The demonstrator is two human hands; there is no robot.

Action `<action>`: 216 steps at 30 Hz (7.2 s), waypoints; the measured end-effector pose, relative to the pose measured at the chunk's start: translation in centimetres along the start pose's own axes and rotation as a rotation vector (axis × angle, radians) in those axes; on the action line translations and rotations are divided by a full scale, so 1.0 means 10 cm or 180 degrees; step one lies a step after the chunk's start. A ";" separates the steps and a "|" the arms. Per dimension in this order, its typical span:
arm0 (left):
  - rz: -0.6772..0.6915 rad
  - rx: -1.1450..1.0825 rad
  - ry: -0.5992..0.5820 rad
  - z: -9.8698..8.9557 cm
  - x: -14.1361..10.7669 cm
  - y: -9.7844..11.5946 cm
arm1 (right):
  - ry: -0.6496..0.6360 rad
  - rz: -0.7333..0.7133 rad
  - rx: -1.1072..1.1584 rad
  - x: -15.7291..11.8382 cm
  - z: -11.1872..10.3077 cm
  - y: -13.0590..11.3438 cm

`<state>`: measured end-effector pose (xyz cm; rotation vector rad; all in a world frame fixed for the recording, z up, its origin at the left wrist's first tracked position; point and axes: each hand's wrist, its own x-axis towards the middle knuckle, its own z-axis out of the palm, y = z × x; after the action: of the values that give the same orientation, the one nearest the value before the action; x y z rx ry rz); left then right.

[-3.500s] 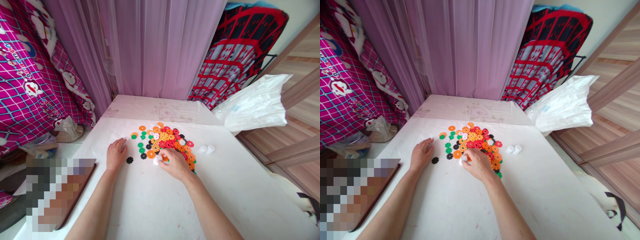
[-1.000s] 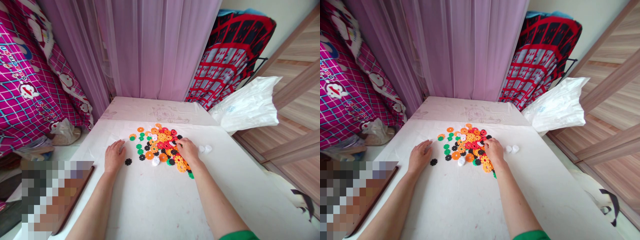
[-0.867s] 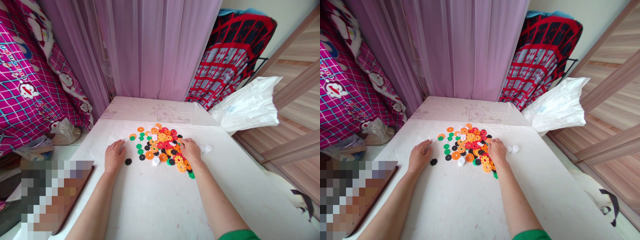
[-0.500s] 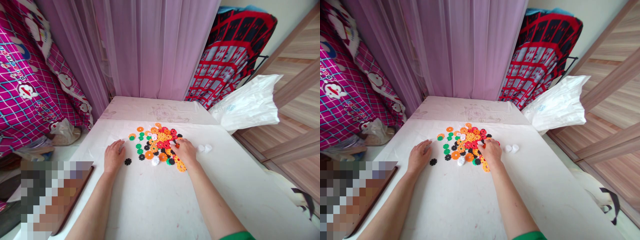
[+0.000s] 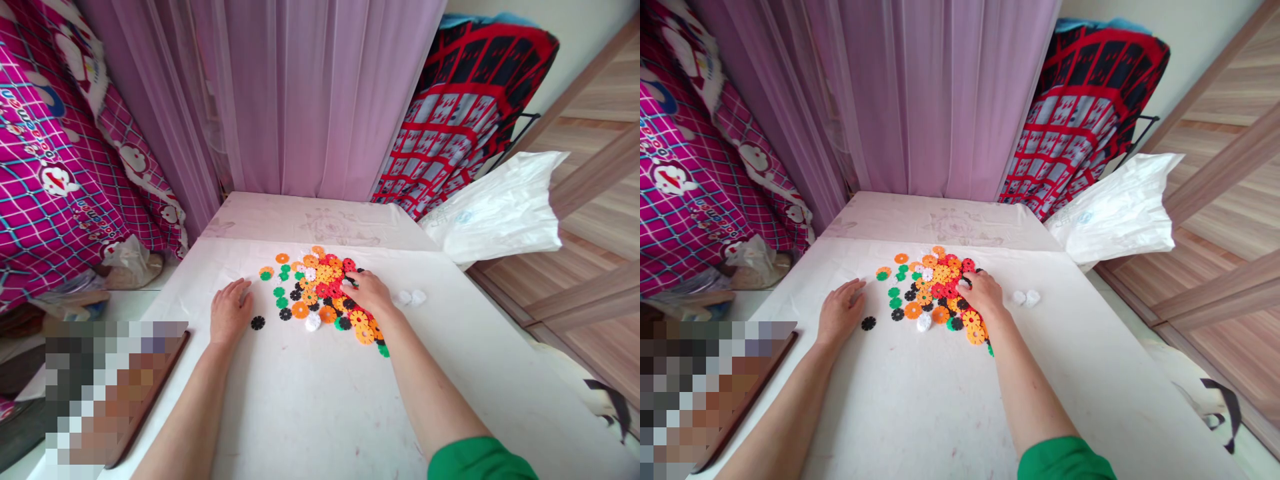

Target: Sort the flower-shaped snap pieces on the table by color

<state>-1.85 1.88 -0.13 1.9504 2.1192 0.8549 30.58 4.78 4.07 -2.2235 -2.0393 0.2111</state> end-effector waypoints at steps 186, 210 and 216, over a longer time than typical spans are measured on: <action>-0.0010 -0.0037 0.0022 0.02 -0.01 -0.01 | -0.0197 -0.1018 0.0891 -0.79 -0.04 -0.57; 0.0047 -0.0020 0.0030 0.01 0.00 -0.02 | -0.0169 0.0082 -0.0378 0.21 -0.04 0.04; -0.0013 -0.0018 0.0020 0.02 -0.01 -0.01 | -0.0168 0.0193 -0.0457 0.29 -0.02 0.13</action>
<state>-1.82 1.88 -0.37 1.9426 2.1212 0.8662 32.13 7.59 3.99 -2.3908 -2.0770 0.1343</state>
